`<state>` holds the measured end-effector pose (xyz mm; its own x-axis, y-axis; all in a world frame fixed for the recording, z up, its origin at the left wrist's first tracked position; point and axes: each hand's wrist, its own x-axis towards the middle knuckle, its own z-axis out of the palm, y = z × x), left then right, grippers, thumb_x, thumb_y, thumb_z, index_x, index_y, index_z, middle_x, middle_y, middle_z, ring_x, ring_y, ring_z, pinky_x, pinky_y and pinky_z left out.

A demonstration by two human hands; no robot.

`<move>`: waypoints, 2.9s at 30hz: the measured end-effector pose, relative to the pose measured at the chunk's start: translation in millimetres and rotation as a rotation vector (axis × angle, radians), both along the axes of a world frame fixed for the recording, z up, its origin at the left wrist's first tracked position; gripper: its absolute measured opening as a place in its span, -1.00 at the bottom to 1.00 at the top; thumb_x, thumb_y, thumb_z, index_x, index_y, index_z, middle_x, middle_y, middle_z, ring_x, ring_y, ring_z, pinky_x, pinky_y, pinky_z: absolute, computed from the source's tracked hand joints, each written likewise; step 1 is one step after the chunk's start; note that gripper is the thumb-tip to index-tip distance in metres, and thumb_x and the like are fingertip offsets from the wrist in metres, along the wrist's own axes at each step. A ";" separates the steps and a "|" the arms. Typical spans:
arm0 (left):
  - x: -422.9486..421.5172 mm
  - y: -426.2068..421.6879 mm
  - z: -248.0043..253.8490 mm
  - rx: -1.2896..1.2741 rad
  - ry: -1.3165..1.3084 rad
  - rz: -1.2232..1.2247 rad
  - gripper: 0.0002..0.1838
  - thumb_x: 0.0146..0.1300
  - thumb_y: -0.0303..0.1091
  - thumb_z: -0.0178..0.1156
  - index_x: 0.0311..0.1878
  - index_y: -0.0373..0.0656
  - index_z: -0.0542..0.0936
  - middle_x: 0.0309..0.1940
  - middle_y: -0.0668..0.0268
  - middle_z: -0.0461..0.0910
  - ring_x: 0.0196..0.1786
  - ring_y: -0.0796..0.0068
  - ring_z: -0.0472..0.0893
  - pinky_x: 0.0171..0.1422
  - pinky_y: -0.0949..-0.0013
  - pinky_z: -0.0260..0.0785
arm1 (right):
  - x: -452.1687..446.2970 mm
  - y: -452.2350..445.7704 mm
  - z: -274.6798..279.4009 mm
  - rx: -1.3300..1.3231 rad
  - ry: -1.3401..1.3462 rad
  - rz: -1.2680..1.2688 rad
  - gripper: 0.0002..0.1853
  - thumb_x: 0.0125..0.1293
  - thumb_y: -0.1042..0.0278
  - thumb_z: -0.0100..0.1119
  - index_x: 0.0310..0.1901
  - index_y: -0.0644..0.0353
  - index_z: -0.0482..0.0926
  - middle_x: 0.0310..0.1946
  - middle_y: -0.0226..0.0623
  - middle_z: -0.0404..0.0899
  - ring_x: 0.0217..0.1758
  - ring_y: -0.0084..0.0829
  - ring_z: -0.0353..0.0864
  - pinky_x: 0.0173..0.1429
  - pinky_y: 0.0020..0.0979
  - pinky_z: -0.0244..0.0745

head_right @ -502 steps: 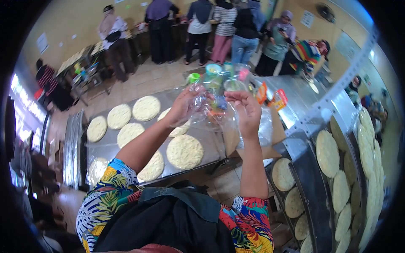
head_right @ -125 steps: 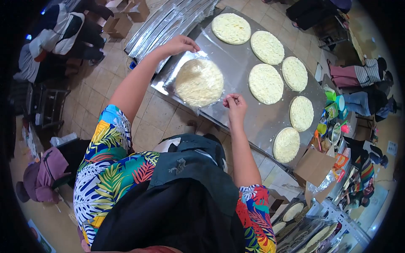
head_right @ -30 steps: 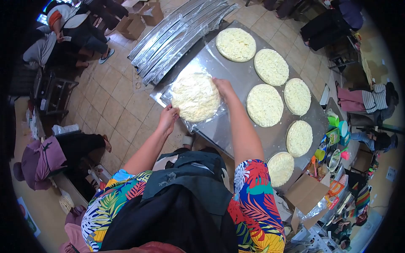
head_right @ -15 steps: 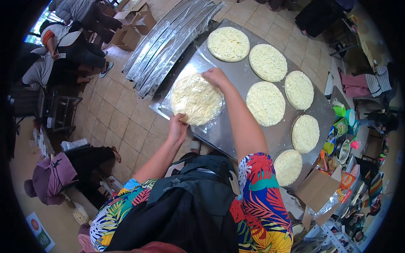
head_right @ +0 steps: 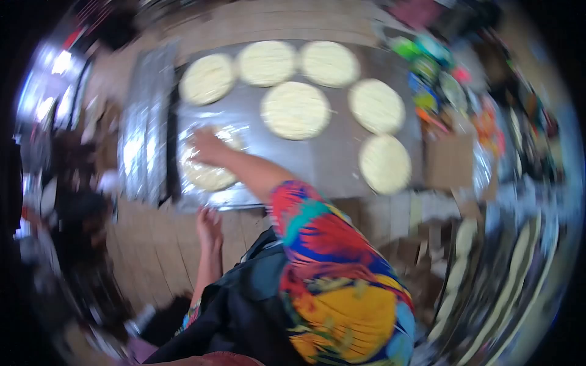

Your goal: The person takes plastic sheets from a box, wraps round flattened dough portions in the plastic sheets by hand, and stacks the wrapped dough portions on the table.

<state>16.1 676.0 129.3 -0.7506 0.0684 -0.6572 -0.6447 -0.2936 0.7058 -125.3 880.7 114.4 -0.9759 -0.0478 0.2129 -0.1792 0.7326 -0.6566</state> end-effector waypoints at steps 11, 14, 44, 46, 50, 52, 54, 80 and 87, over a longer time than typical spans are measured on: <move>-11.3 27.7 48.7 -0.089 0.380 -0.275 -0.51 0.31 -0.25 0.10 0.29 0.05 0.27 0.05 0.40 0.36 0.11 0.55 0.34 0.26 0.24 0.08 | 146.7 110.6 100.0 -0.095 0.221 -0.426 -0.71 0.10 0.25 0.25 -0.14 0.14 0.60 0.02 -0.19 0.49 0.14 -0.13 0.41 0.24 -0.13 0.25; -13.2 57.9 60.5 -0.012 0.399 -0.347 -0.52 0.31 -0.26 0.09 0.28 0.02 0.27 0.18 0.32 0.25 0.24 0.48 0.24 0.31 0.21 0.03 | 256.0 183.1 112.3 -0.113 0.453 -0.778 -0.78 0.02 0.39 0.27 -0.24 0.18 0.60 -0.19 -0.20 0.56 -0.03 -0.15 0.52 0.08 -0.19 0.40; 349.0 705.3 233.9 0.467 1.544 -1.560 -0.56 0.23 -0.36 0.15 0.16 -0.23 0.35 0.01 0.05 0.48 0.14 0.18 0.47 0.27 0.23 0.24 | 694.0 505.2 220.9 0.735 0.326 -0.962 -0.92 -0.07 0.44 0.20 -0.47 0.13 0.52 -0.46 -0.30 0.49 -0.15 -0.33 0.54 0.37 -0.07 0.17; 373.3 750.4 191.4 0.215 1.439 -1.926 -0.55 0.26 -0.27 0.12 0.20 -0.15 0.37 0.06 0.06 0.50 0.16 0.14 0.49 0.25 0.22 0.28 | 706.2 490.0 239.2 0.781 0.279 -0.968 -0.92 -0.06 0.44 0.20 -0.46 0.12 0.52 -0.49 -0.32 0.49 -0.16 -0.34 0.54 0.36 -0.06 0.18; 388.6 757.8 141.1 -0.829 1.959 -2.590 -0.38 0.16 0.04 0.16 0.29 0.08 0.40 0.24 0.21 0.43 0.30 0.09 0.38 0.39 -0.09 0.12 | 737.3 444.4 285.6 0.877 0.314 -1.100 -0.92 -0.01 0.47 0.19 -0.42 0.12 0.52 -0.50 -0.38 0.53 -0.23 -0.37 0.55 0.25 -0.08 0.25; 388.2 751.5 147.6 -1.193 1.965 -2.675 -0.35 0.13 0.07 0.18 0.29 0.09 0.40 0.25 0.23 0.42 0.32 0.12 0.36 0.41 -0.19 0.05 | 754.3 409.0 322.4 0.871 0.432 -1.211 -0.92 0.03 0.48 0.20 -0.41 0.13 0.53 -0.50 -0.37 0.53 -0.29 -0.37 0.54 0.19 -0.14 0.27; 379.4 750.1 151.3 -1.276 1.996 -2.588 -0.45 0.11 -0.02 0.21 0.19 0.07 0.51 0.24 0.24 0.44 0.31 0.19 0.38 0.35 -0.37 0.01 | 764.3 385.3 348.7 0.846 0.548 -1.340 -0.93 0.06 0.50 0.22 -0.39 0.14 0.53 -0.51 -0.37 0.53 -0.36 -0.37 0.53 0.13 -0.20 0.29; 238.6 435.7 289.5 1.298 0.301 -0.953 -0.33 0.43 0.16 -0.25 0.44 -0.06 0.07 0.40 0.21 0.17 0.41 0.27 0.21 0.43 0.20 0.15 | 500.9 237.0 332.8 -0.198 0.646 -0.723 -0.64 0.19 0.41 0.20 0.02 0.26 0.48 -0.04 -0.19 0.49 -0.05 -0.25 0.50 0.00 -0.31 0.42; 180.3 330.7 270.0 0.872 0.681 -0.803 -0.39 0.47 0.08 -0.26 0.31 -0.24 0.31 0.29 0.15 0.35 0.30 0.25 0.37 0.38 0.30 0.19 | 381.7 177.2 302.9 0.018 0.755 -0.800 -0.79 0.21 0.52 0.18 -0.12 0.36 0.57 -0.23 -0.19 0.47 -0.11 -0.22 0.46 0.03 -0.29 0.38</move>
<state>196.4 1006.7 399.2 -0.4629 0.8328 0.3035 -0.4492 -0.5155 0.7297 256.3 1057.9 417.4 -0.3448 0.5314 0.7738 0.0003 0.8244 -0.5660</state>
